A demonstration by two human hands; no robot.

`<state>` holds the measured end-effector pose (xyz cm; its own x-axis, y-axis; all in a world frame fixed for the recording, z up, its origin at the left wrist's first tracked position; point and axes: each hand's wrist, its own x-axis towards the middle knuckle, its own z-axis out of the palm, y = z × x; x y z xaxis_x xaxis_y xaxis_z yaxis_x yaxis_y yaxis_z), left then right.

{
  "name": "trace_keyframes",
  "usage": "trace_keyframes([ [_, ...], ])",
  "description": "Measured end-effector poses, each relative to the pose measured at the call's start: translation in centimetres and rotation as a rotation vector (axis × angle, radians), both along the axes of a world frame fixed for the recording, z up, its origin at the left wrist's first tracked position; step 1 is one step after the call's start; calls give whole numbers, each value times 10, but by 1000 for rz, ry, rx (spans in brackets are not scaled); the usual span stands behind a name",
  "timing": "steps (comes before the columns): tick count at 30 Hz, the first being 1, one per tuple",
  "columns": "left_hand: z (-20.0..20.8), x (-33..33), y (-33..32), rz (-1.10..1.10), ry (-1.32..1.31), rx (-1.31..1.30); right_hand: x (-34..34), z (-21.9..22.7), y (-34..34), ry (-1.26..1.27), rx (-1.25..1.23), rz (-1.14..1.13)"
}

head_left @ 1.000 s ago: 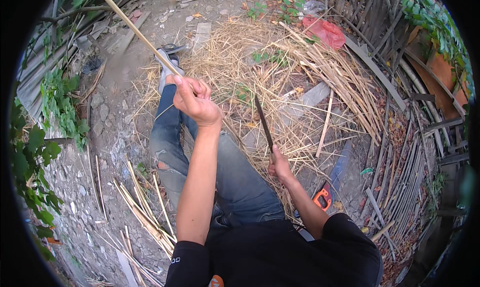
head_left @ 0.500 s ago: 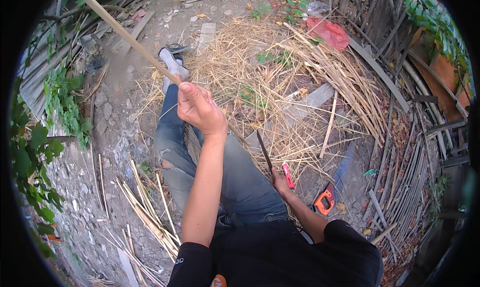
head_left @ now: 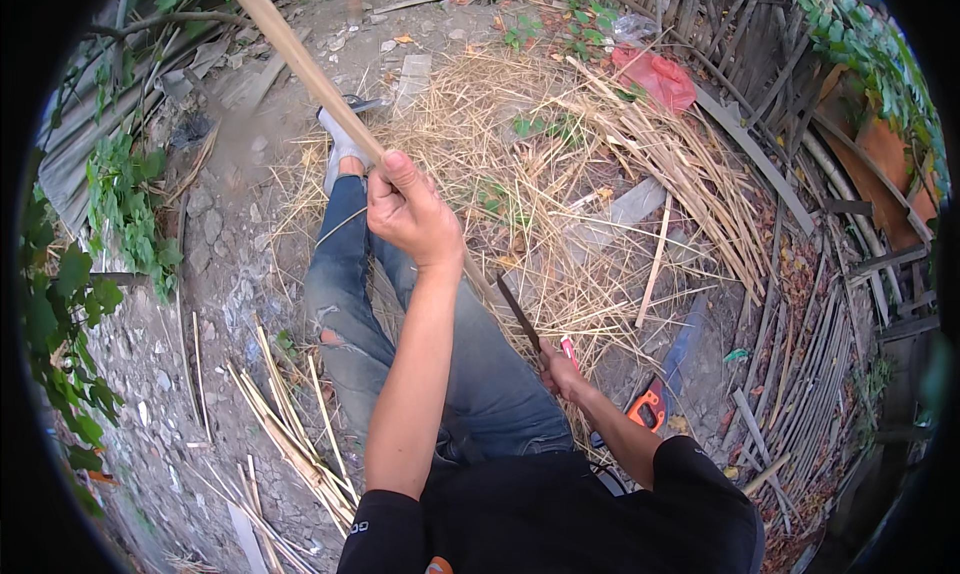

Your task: The person sits on the ground and uses a knife to split a long bamboo stick into thin strips. They hold the bamboo with one hand and carefully shave off layers with the knife, creating thin strips that fall to the ground.

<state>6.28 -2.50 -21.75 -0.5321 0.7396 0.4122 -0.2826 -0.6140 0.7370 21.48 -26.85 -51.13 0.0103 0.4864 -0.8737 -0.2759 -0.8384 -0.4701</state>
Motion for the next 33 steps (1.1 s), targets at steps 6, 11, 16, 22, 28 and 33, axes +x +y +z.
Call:
trace_keyframes([
  [6,3,-3,10,-1,19,-62,10,122,59,-153,862,-422],
  [11,-7,-3,20,-83,-34,-27,-4,13,2,-185,708,-304],
  [16,-12,-16,17,-111,-52,-32,11,47,15,-158,193,12],
  [22,-8,-27,23,-44,-40,-44,5,93,51,-131,911,-439],
  [28,-7,-26,23,-55,-49,-49,7,-29,-41,-280,132,123],
  [33,-2,-41,0,-336,-57,34,7,-3,-27,-102,249,-160],
])
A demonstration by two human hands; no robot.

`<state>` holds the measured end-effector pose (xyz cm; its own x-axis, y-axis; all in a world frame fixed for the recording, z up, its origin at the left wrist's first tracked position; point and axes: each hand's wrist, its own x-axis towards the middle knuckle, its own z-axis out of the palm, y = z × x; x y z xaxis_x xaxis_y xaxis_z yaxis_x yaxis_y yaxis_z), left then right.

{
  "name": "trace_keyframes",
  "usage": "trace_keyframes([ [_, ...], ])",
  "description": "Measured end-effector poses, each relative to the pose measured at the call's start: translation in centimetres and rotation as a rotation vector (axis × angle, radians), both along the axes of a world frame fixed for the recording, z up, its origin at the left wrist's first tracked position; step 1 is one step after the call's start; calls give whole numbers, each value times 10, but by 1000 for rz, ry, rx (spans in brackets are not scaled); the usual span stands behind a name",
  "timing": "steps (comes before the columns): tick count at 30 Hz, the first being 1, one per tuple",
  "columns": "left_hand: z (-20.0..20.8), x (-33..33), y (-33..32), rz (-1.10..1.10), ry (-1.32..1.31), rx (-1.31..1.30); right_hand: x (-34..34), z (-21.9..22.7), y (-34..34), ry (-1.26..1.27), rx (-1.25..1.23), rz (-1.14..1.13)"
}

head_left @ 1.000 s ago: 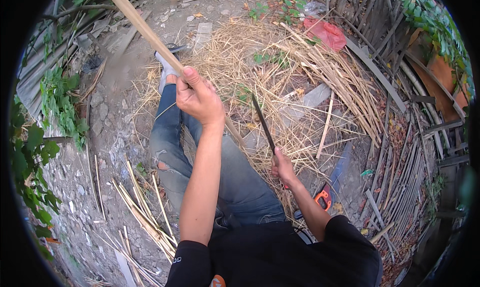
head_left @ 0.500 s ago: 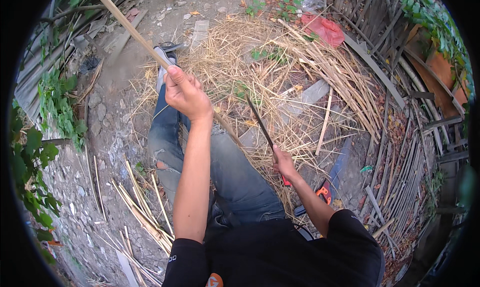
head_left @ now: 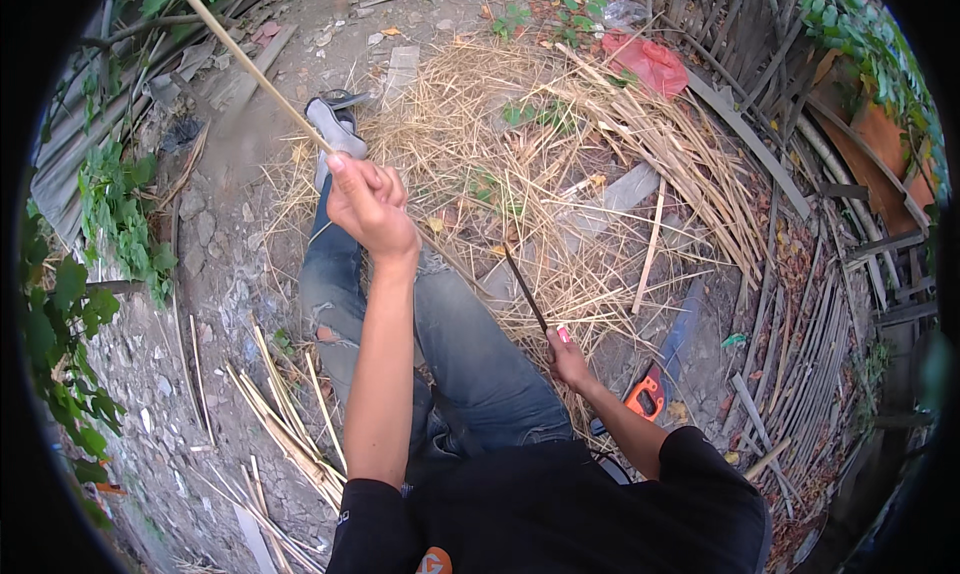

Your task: The person sits on the ground and uses a knife to split a long bamboo stick into thin strips. They hold the bamboo with one hand and carefully shave off layers with the knife, creating thin strips that fall to the ground.

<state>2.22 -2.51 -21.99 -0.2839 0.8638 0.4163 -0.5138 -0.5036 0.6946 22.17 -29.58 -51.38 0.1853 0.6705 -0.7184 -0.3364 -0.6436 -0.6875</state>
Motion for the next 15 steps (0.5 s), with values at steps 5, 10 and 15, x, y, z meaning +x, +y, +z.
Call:
trace_keyframes([
  [5,6,-5,-6,-236,82,36,17,8,27,-258,108,88],
  [10,-1,-7,-4,-463,64,89,8,4,33,-262,61,132],
  [15,0,-8,-8,-620,29,139,-16,15,30,-126,19,103],
])
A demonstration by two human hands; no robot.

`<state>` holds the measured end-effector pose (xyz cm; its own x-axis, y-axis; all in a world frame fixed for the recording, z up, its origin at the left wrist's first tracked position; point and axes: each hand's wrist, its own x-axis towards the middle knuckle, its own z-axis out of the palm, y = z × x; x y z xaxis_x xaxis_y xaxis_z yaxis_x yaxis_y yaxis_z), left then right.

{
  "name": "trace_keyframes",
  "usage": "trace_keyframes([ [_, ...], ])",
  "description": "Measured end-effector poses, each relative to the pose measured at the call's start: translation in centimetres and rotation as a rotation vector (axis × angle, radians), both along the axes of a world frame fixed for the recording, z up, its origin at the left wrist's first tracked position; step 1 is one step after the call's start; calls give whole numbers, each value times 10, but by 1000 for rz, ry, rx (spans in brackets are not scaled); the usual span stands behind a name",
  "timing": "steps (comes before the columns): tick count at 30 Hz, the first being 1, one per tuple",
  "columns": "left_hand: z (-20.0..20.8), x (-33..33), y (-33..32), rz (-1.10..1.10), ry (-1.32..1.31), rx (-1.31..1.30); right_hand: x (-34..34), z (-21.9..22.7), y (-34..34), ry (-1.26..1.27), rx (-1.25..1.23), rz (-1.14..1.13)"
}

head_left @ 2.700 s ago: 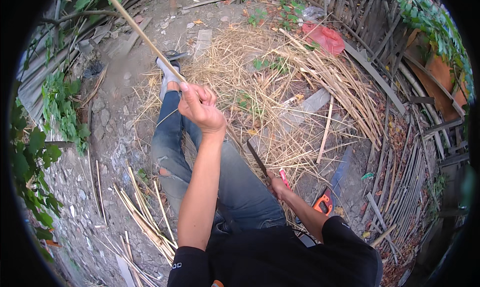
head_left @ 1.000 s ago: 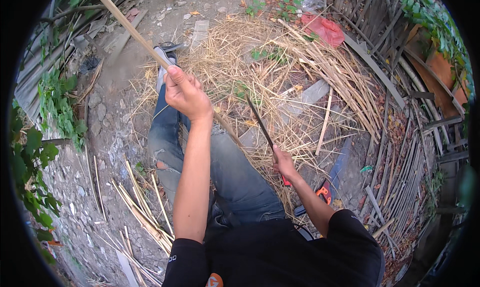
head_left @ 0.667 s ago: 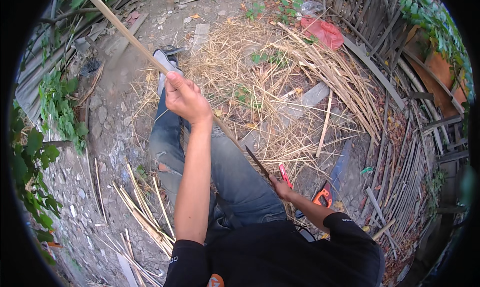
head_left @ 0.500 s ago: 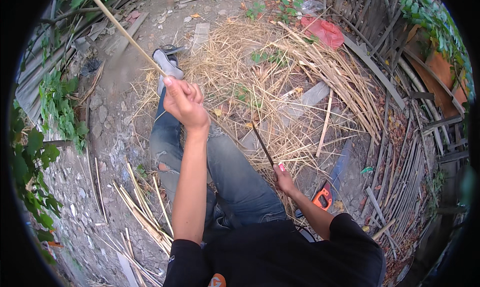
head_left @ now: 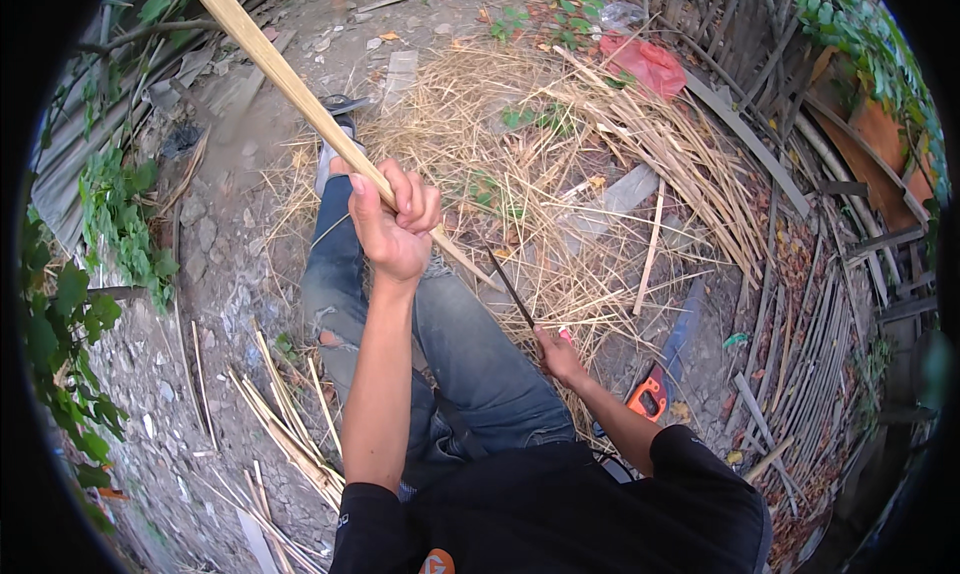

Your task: The person sits on the ground and uses a knife to split a long bamboo stick into thin strips. They hold the bamboo with one hand and carefully shave off layers with the knife, creating thin strips that fall to the ground.

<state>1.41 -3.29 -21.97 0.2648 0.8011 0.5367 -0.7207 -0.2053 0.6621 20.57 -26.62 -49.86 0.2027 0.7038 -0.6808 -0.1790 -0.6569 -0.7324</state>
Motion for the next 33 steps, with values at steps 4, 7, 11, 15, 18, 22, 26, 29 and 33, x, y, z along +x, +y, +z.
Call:
trace_keyframes([
  [4,3,12,-3,47,23,82,-4,-34,-9,-149,1,45],
  [7,-3,15,-4,41,24,112,-12,-46,-10,-180,24,27],
  [11,-4,17,-5,60,45,97,-17,-69,-9,-123,-100,21],
  [15,-1,24,-10,118,57,38,-16,-110,-8,-91,-109,-11],
  [18,0,39,-10,82,-24,25,-8,-130,-12,-60,-122,-141],
  [22,-4,27,-12,212,-18,29,-4,-1,39,105,-161,-61],
  [26,-4,41,-15,255,-37,28,31,107,97,9,418,-181],
  [29,-3,41,-17,283,-47,30,27,148,100,31,981,-332],
  [33,-1,38,-15,334,5,47,-25,10,30,89,868,-369],
])
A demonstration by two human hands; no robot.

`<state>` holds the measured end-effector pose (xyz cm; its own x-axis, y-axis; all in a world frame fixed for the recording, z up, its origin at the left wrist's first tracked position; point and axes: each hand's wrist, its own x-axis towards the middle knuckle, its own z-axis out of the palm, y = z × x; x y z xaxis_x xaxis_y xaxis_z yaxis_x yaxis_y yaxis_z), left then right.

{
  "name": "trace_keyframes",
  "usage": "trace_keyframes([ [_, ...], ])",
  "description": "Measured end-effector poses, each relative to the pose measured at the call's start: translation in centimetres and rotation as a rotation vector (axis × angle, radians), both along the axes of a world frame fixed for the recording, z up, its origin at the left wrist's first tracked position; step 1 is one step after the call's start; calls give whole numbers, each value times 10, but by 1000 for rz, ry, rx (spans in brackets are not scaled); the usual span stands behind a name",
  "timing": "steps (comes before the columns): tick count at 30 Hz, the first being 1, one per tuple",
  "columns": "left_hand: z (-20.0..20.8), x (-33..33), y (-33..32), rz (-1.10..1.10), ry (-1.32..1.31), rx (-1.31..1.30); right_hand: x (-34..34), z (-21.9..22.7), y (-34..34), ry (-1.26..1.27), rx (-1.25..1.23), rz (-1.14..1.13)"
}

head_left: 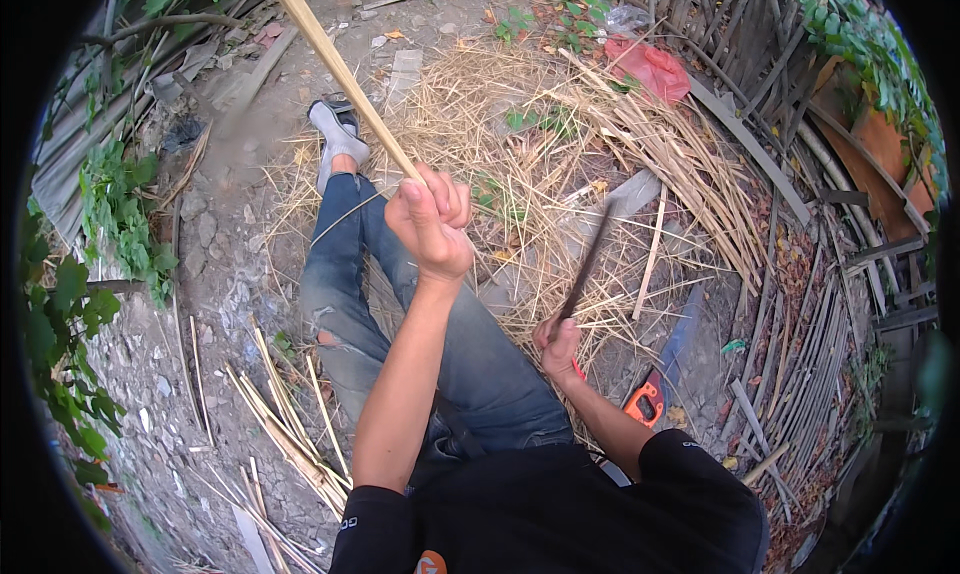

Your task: The person sits on the ground and uses a knife to split a long bamboo stick into thin strips. They hold the bamboo with one hand and carefully shave off layers with the knife, creating thin strips that fall to the ground.

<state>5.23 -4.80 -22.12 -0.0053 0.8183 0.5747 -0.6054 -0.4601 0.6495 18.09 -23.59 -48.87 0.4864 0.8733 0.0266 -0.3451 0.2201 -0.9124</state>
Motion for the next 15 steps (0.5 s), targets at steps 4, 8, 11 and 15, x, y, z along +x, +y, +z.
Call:
trace_keyframes([
  [4,-3,11,17,-20,-71,-3,29,-112,-21,4,-983,332],
  [8,-3,-10,6,48,-122,-45,28,58,33,188,-704,231],
  [11,-9,-13,3,111,-116,-40,45,119,49,133,-234,83],
  [15,-13,-15,5,228,-103,-55,21,51,18,21,214,-94],
])
